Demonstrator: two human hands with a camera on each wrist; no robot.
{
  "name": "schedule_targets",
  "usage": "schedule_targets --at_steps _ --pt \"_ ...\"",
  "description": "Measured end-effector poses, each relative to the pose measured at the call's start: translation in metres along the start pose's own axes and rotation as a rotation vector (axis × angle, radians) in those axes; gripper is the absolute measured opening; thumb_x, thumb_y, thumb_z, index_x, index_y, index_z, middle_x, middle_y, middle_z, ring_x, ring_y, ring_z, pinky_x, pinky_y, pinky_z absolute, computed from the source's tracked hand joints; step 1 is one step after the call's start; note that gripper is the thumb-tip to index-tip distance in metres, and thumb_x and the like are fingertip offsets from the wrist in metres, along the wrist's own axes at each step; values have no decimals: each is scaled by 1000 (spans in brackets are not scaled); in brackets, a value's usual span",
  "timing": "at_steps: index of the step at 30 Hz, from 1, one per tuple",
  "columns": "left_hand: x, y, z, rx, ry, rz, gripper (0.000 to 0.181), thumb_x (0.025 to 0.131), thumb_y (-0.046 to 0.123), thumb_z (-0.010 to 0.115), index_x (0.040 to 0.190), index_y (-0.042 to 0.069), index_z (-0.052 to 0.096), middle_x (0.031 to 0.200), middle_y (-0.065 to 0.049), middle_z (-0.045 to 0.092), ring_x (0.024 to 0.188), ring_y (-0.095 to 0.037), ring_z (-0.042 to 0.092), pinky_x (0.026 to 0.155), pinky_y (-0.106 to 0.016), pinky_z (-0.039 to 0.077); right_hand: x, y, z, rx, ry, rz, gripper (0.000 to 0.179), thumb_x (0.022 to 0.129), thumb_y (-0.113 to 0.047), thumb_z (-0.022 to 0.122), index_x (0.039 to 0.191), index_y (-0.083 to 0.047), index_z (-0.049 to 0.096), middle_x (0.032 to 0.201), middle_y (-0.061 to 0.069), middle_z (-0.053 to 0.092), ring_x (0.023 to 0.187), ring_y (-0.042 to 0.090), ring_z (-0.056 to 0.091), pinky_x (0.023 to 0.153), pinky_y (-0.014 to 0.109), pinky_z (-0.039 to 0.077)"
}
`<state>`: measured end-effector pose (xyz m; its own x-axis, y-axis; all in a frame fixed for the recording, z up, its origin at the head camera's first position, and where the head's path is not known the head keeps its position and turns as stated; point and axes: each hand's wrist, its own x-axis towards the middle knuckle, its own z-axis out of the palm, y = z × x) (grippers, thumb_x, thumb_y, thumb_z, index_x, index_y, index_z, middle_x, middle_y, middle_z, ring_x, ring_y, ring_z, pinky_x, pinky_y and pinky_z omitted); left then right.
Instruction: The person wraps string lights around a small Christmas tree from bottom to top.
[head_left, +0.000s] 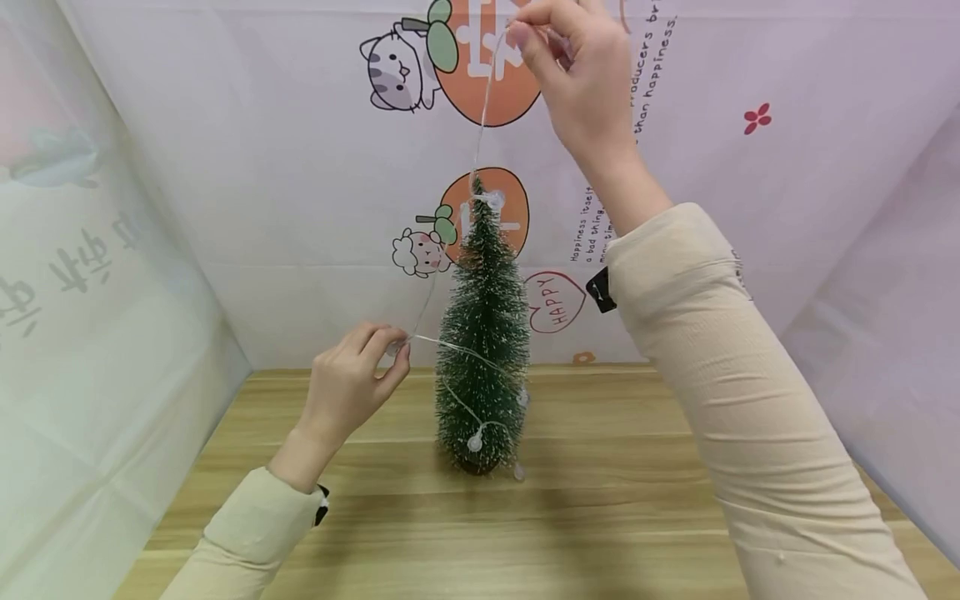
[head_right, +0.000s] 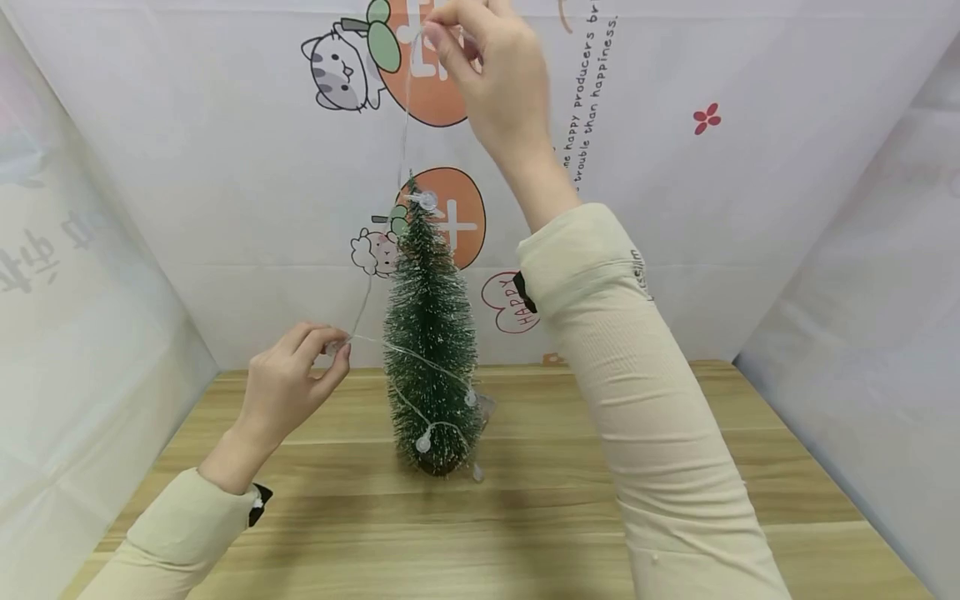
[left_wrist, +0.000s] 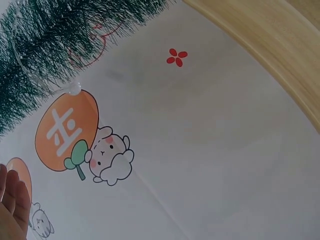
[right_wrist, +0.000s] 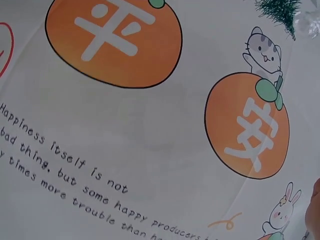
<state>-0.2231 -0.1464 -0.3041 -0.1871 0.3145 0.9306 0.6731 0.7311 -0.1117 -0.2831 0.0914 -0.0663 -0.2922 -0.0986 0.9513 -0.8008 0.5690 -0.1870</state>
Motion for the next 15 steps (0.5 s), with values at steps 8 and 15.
schedule_targets --at_steps 8,15 --pt "-2 1 2 7 -11 -4 11 82 11 63 90 5 66 81 -6 66 58 -19 62 38 -26 45 6 -1 -3 -8 -104 -85 30 102 -11 39 111 0 66 100 5 61 82 -13 38 75 12 36" --pt "-3 1 1 9 -10 1 11 81 11 63 90 5 66 81 -6 66 57 -19 61 38 -25 43 7 -6 1 69 -22 49 21 98 -16 51 108 -2 64 90 2 67 72 -6 49 64 12 35"
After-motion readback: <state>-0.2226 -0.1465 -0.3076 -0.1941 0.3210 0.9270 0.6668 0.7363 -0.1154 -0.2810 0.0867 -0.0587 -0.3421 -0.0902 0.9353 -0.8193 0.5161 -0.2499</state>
